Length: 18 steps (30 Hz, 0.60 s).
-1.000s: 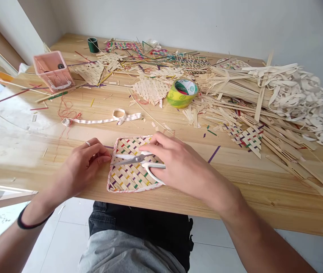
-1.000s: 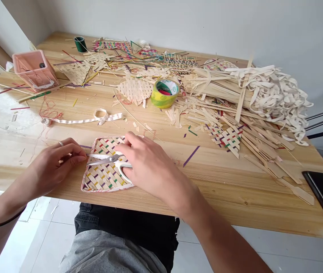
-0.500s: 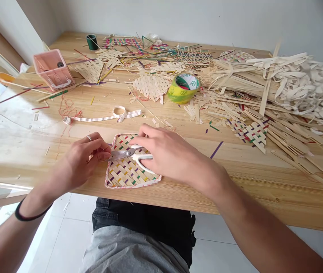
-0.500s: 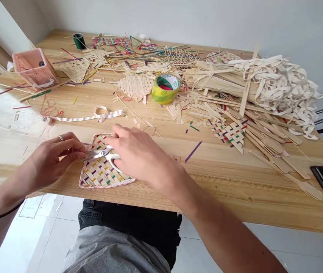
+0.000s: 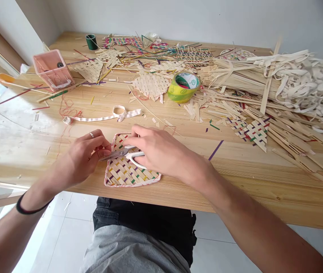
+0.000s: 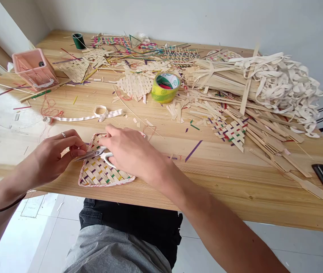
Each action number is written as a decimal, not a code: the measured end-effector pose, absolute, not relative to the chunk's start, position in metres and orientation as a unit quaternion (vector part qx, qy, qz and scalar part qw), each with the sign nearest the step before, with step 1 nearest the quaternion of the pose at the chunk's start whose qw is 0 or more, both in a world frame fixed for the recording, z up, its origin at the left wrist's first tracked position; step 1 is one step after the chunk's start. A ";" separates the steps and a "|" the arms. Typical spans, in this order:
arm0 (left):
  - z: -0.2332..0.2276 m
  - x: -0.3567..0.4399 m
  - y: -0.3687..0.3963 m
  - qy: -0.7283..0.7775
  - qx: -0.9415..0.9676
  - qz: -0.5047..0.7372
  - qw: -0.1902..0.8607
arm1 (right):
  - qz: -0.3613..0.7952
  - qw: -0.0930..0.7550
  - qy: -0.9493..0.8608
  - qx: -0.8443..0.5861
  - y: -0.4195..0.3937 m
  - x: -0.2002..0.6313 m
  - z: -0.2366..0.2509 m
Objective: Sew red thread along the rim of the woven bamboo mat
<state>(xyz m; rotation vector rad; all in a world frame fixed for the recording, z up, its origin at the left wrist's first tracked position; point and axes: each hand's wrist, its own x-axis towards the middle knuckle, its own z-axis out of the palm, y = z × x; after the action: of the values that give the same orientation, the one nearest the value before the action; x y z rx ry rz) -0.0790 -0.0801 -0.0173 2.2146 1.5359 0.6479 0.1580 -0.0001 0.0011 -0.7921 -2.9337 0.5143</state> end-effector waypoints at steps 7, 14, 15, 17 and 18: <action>-0.003 -0.085 -0.079 0.572 0.773 0.245 0.123 | 0.181 0.057 -0.951 -0.246 0.002 0.161 -0.008; 0.017 -0.143 -0.060 0.738 0.625 0.254 -0.004 | 0.211 0.080 -0.932 -0.283 0.004 0.178 -0.003; 0.017 -0.151 -0.057 0.755 0.608 0.247 -0.011 | 0.215 0.083 -0.929 -0.289 0.005 0.182 -0.003; 0.016 -0.165 -0.054 0.781 0.581 0.228 -0.013 | 0.223 0.090 -0.924 -0.298 0.008 0.192 -0.004; 0.016 -0.172 -0.052 0.793 0.569 0.218 -0.015 | 0.228 0.096 -0.921 -0.303 0.010 0.197 -0.004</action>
<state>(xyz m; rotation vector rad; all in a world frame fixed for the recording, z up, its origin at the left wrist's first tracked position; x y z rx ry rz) -0.1716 -0.0523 0.0163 1.8043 2.5162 0.6903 0.1967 0.0095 -0.0045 -0.8963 -2.7270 0.6742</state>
